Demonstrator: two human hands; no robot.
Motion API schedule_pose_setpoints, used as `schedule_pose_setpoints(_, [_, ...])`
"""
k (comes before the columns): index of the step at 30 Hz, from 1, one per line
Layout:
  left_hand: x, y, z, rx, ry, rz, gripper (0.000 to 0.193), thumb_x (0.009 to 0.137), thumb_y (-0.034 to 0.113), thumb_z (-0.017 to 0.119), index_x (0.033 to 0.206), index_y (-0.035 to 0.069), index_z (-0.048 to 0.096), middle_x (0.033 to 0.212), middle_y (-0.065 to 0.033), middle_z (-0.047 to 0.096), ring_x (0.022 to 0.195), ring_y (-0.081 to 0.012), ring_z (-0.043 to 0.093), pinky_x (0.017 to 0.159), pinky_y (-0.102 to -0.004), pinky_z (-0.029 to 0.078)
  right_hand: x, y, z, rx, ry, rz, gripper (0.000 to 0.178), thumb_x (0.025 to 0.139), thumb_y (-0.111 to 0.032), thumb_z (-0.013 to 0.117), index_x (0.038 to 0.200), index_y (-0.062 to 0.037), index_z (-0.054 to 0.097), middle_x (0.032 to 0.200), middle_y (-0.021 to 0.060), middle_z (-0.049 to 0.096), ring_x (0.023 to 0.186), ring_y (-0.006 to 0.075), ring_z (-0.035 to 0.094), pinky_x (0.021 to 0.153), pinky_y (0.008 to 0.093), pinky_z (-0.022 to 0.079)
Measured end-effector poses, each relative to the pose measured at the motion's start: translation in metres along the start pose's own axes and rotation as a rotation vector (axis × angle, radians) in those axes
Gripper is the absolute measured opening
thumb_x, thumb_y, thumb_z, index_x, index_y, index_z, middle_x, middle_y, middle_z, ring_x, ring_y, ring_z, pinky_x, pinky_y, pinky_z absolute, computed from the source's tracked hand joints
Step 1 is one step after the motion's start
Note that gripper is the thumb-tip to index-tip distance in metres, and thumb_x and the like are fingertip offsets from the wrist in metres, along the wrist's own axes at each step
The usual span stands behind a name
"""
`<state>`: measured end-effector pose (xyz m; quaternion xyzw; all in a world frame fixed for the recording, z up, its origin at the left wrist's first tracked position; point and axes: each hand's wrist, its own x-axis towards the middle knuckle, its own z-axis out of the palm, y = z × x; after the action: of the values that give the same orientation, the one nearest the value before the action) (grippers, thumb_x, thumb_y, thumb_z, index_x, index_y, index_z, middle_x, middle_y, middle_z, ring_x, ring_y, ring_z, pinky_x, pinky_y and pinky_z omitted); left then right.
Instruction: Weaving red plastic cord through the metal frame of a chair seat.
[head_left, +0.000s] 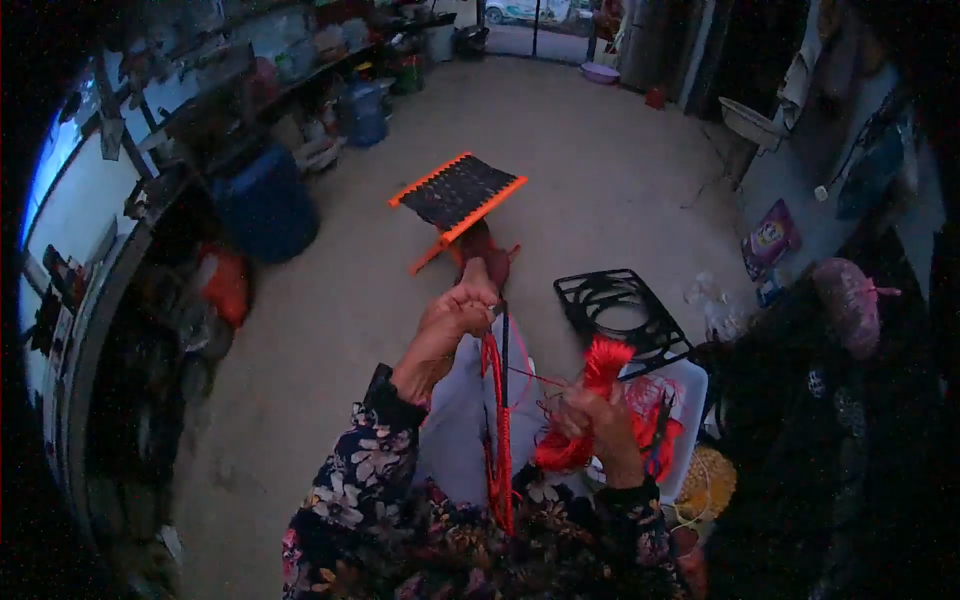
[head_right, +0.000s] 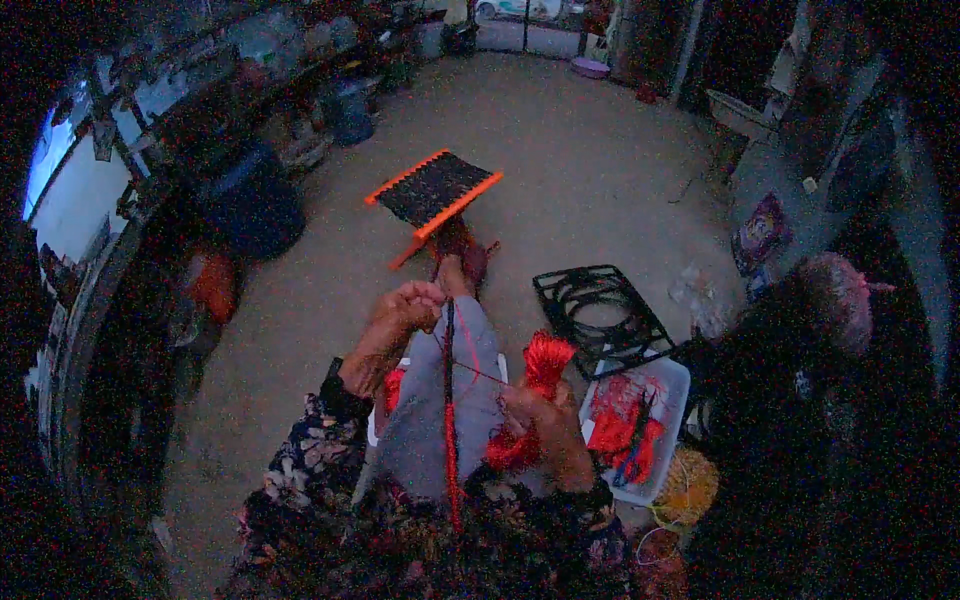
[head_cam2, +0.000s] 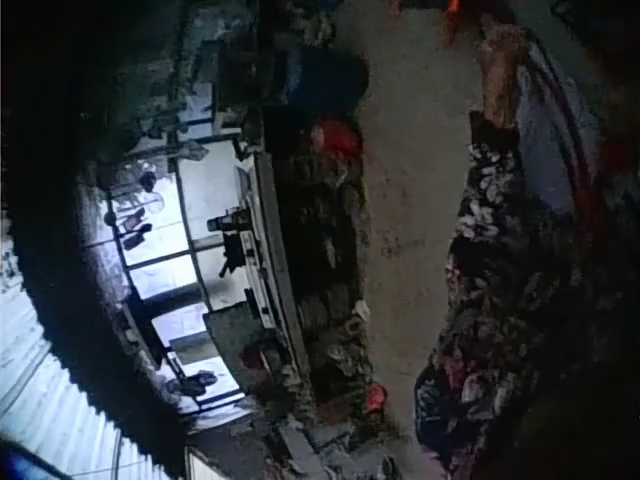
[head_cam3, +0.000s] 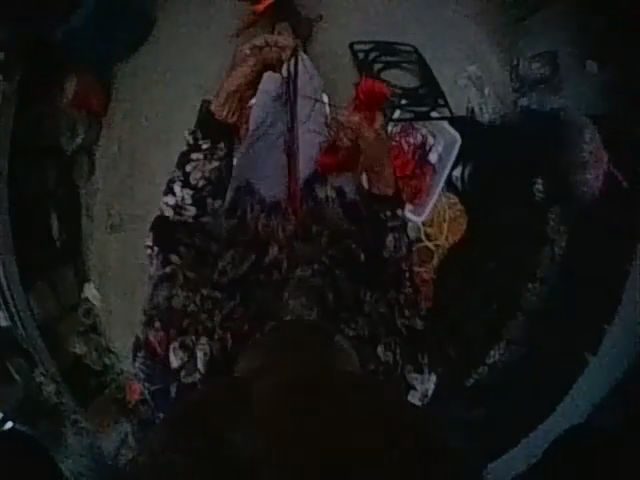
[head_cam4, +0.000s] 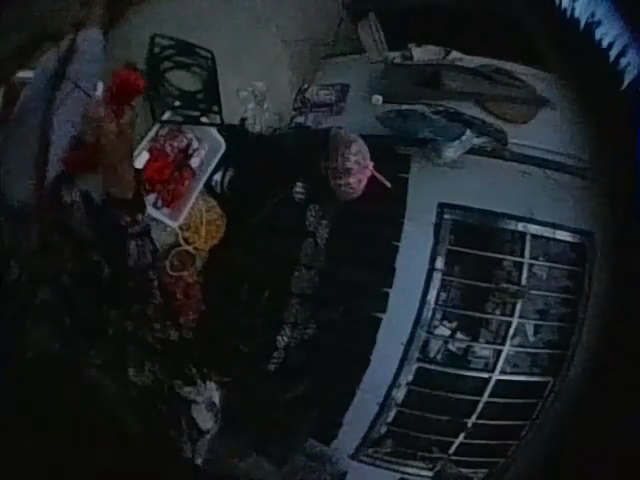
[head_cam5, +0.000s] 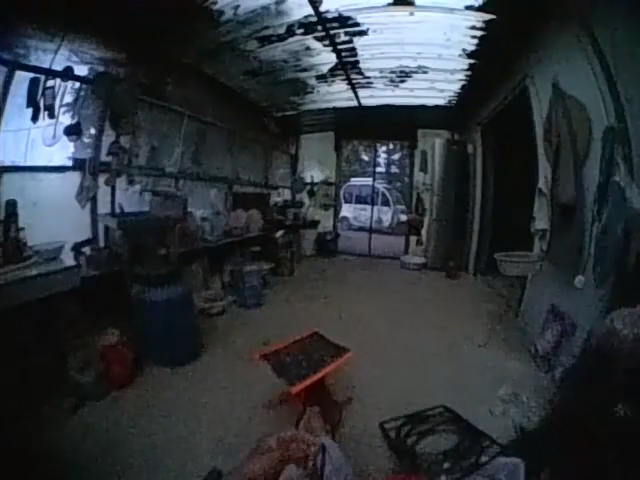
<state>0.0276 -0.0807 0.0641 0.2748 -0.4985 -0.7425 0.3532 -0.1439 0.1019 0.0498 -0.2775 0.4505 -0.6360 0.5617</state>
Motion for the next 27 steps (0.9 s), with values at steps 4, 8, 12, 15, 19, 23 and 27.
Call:
schedule_pose_setpoints(4, [-0.022, 0.016, 0.025, 0.095, 0.074, 0.118, 0.013, 0.078, 0.001, 0.058, 0.091, 0.003, 0.058, 0.075, 0.0005, 0.056, 0.068, -0.0088, 0.052, 0.064, -0.0219, 0.041, -0.021, 0.003, 0.001, -0.106, -0.015, 0.065, 0.016, 0.076, -0.016, 0.064, 0.076, -0.0080, 0.050, 0.058, -0.0014, 0.048, 0.048, 0.0096, 0.044, 0.045, 0.0252, 0.035])
schedule_pose_setpoints(8, [-0.021, 0.010, 0.014, -0.041, 0.057, 0.132, 0.013, 0.077, 0.002, 0.059, 0.090, 0.002, 0.058, 0.074, -0.0010, 0.057, 0.067, -0.0096, 0.053, 0.065, -0.0233, 0.043, -0.022, 0.010, 0.006, -0.107, -0.012, 0.089, 0.014, 0.076, -0.016, 0.063, 0.075, -0.0080, 0.051, 0.059, -0.0012, 0.048, 0.048, 0.0102, 0.044, 0.045, 0.0248, 0.034])
schedule_pose_setpoints(12, [-0.047, 0.007, 0.019, -0.115, -0.072, 0.187, 0.015, 0.077, 0.005, 0.061, 0.092, 0.002, 0.059, 0.077, -0.0030, 0.059, 0.070, -0.0110, 0.056, 0.067, -0.0244, 0.044, -0.046, 0.017, -0.013, 0.006, -0.104, 0.064, 0.020, 0.078, -0.020, 0.058, 0.077, -0.0081, 0.042, 0.049, -0.0014, 0.031, 0.040, 0.0124, 0.036, 0.041, 0.0284, 0.031])
schedule_pose_setpoints(15, [-0.062, -0.017, 0.014, 0.011, 0.013, 0.179, 0.016, 0.079, 0.003, 0.060, 0.095, 0.001, 0.060, 0.077, -0.0014, 0.059, 0.072, -0.0090, 0.056, 0.067, -0.0222, 0.044, -0.060, -0.006, 0.000, 0.188, -0.077, 0.012, 0.018, 0.080, -0.021, 0.053, 0.075, -0.0103, 0.040, 0.048, -0.0022, 0.027, 0.039, 0.0127, 0.034, 0.039, 0.0290, 0.031])
schedule_pose_setpoints(19, [-0.084, -0.034, 0.017, 0.004, 0.134, 0.162, 0.016, 0.081, 0.002, 0.059, 0.097, 0.000, 0.060, 0.081, -0.0014, 0.060, 0.074, -0.0078, 0.056, 0.070, -0.0210, 0.045, -0.049, -0.036, -0.008, 0.351, -0.334, -0.231, 0.014, 0.080, -0.017, 0.050, 0.073, -0.0114, 0.039, 0.046, -0.0007, 0.031, 0.038, 0.0139, 0.038, 0.037, 0.0304, 0.034])
schedule_pose_setpoints(23, [-0.095, -0.062, 0.010, 0.061, 0.228, 0.161, 0.017, 0.080, 0.005, 0.061, 0.097, 0.000, 0.061, 0.090, -0.0038, 0.062, 0.084, -0.0098, 0.058, 0.074, -0.0243, 0.047, -0.040, -0.085, 0.012, 0.276, -0.620, -0.388, 0.013, 0.079, -0.013, 0.050, 0.072, -0.0107, 0.039, 0.046, 0.0007, 0.040, 0.039, 0.0141, 0.041, 0.035, 0.0289, 0.036])
schedule_pose_setpoints(27, [-0.089, -0.076, 0.012, -0.001, 0.261, 0.168, 0.016, 0.083, 0.002, 0.058, 0.099, 0.000, 0.059, 0.088, -0.0051, 0.063, 0.080, -0.0101, 0.059, 0.070, -0.0234, 0.048, -0.039, -0.099, 0.035, 0.229, -0.606, -0.504, 0.014, 0.080, -0.013, 0.051, 0.073, -0.0102, 0.038, 0.048, 0.0007, 0.043, 0.040, 0.0132, 0.042, 0.034, 0.0265, 0.035])
